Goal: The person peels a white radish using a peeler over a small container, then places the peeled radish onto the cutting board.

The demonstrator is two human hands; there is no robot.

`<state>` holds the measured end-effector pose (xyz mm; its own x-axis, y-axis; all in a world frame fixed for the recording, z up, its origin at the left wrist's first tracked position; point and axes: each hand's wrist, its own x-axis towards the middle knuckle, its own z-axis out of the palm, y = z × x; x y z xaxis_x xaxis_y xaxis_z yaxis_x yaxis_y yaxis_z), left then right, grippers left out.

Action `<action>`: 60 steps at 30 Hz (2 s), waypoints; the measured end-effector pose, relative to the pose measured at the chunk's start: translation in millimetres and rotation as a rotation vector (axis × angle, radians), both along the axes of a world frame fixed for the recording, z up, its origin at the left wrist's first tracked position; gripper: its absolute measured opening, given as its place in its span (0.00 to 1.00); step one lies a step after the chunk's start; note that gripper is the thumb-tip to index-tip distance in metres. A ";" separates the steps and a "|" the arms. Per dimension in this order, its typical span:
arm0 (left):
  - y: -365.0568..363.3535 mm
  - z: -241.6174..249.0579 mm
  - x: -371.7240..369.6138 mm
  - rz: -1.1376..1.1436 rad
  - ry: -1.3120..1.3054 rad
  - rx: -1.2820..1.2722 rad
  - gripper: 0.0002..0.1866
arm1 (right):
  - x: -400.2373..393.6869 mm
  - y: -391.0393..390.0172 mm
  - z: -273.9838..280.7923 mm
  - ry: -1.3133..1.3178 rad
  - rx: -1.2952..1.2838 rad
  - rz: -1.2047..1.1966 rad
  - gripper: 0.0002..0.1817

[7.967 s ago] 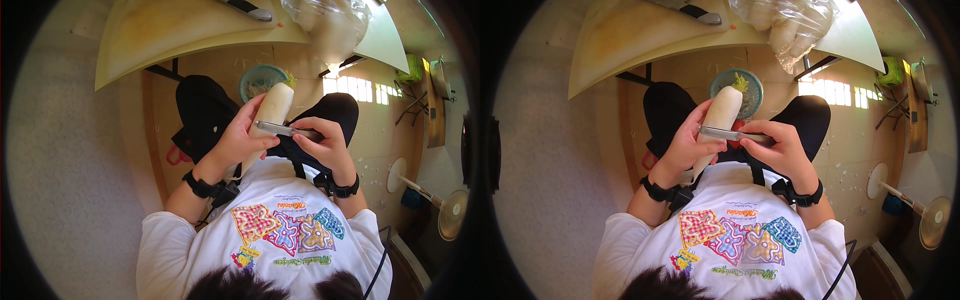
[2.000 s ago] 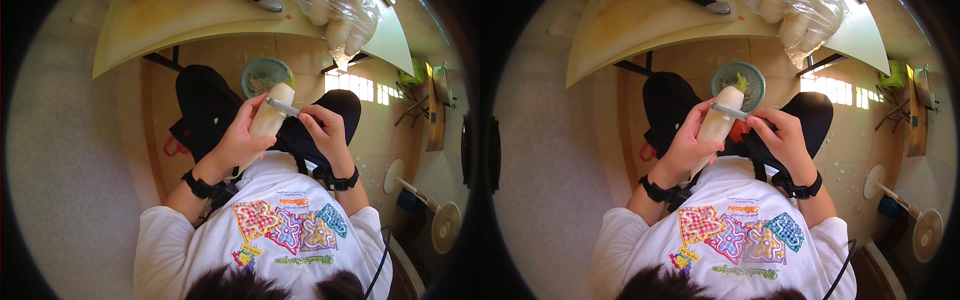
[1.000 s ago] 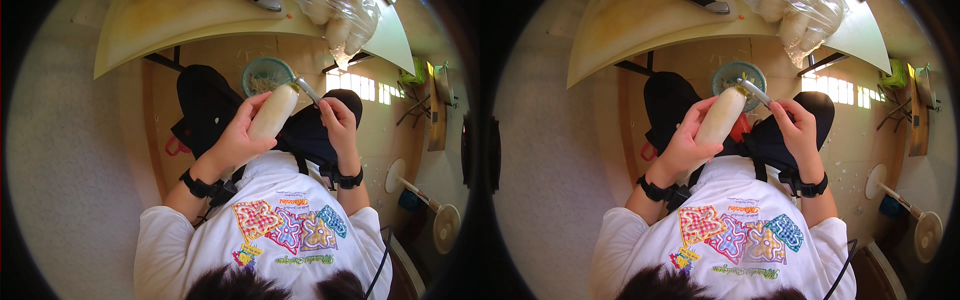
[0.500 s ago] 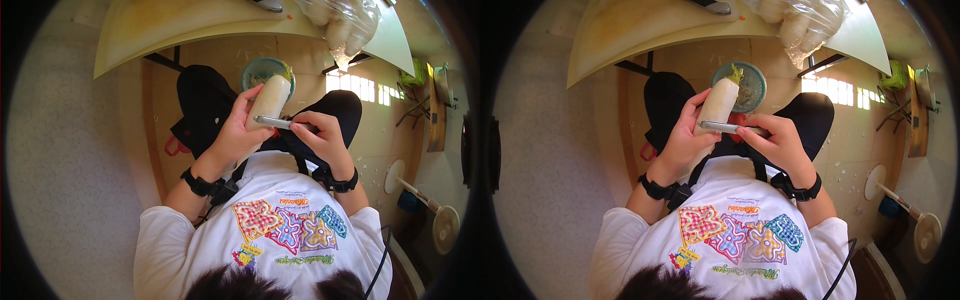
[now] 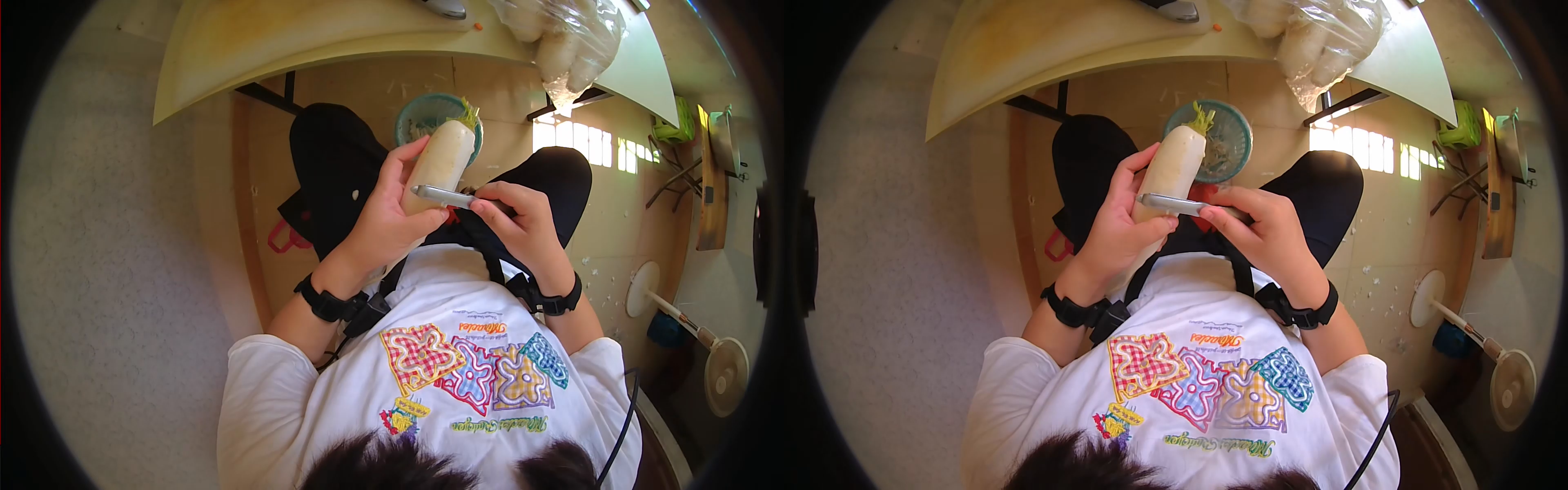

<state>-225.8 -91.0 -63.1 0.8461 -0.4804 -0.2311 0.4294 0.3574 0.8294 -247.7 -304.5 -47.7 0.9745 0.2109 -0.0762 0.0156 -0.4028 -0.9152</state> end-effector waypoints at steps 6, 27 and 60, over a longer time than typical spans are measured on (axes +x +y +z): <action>-1.1 5.8 0.1 -0.010 0.003 0.034 0.42 | 0.8 -1.3 -2.6 -0.049 -0.002 -0.039 0.08; -0.9 5.4 -3.0 -0.044 0.021 0.108 0.42 | 4.2 -4.3 -6.3 -0.062 0.031 -0.120 0.07; 1.6 9.5 -5.3 -0.112 -0.173 0.140 0.45 | 11.4 -40.8 -40.9 0.309 0.382 -0.461 0.14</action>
